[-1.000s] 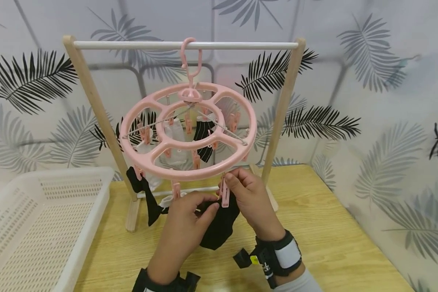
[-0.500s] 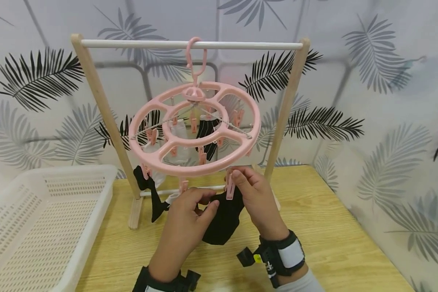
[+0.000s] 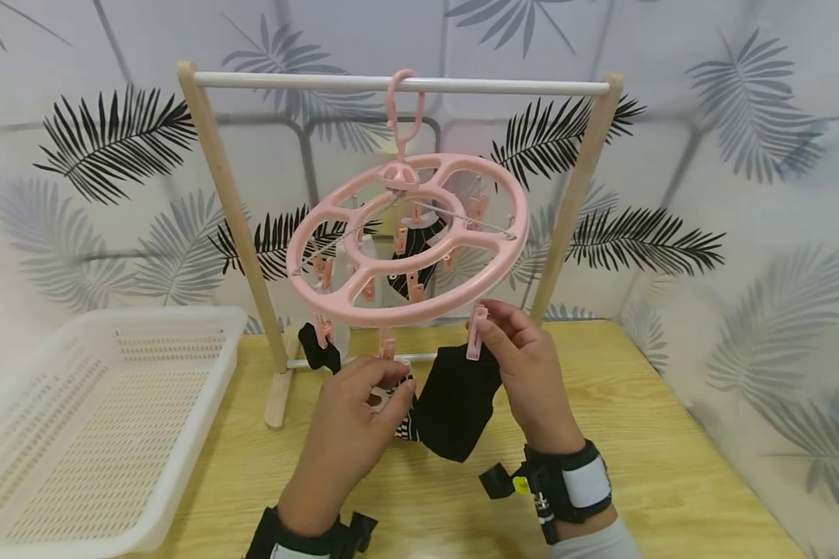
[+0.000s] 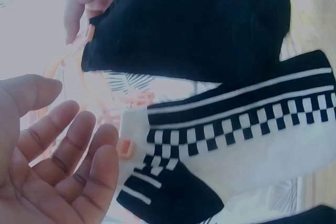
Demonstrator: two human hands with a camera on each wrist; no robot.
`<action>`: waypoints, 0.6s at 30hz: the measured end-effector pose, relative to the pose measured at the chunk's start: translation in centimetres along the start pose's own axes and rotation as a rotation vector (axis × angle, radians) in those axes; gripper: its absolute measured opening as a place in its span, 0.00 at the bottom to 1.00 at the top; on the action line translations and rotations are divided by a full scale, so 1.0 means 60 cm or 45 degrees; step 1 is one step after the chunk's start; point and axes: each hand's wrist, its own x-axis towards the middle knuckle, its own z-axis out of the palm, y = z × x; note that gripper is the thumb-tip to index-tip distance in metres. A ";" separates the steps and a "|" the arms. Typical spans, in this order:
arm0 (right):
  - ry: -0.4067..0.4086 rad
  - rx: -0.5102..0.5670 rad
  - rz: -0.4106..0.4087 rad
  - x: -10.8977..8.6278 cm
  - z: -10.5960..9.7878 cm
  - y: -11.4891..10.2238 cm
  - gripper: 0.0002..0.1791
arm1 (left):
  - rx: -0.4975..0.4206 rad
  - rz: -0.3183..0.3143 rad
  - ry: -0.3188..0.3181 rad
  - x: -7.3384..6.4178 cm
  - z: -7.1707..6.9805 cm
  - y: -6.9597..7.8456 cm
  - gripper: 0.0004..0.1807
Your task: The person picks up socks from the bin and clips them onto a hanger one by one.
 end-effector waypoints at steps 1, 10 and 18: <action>0.006 0.003 -0.003 0.001 -0.002 0.000 0.23 | -0.001 0.007 -0.003 -0.001 -0.002 -0.001 0.06; 0.025 0.000 -0.014 0.004 -0.018 0.000 0.22 | -0.011 0.104 0.019 -0.008 -0.012 -0.012 0.04; 0.114 -0.137 -0.015 0.008 -0.034 -0.001 0.23 | 0.055 0.115 0.055 -0.019 -0.023 -0.031 0.03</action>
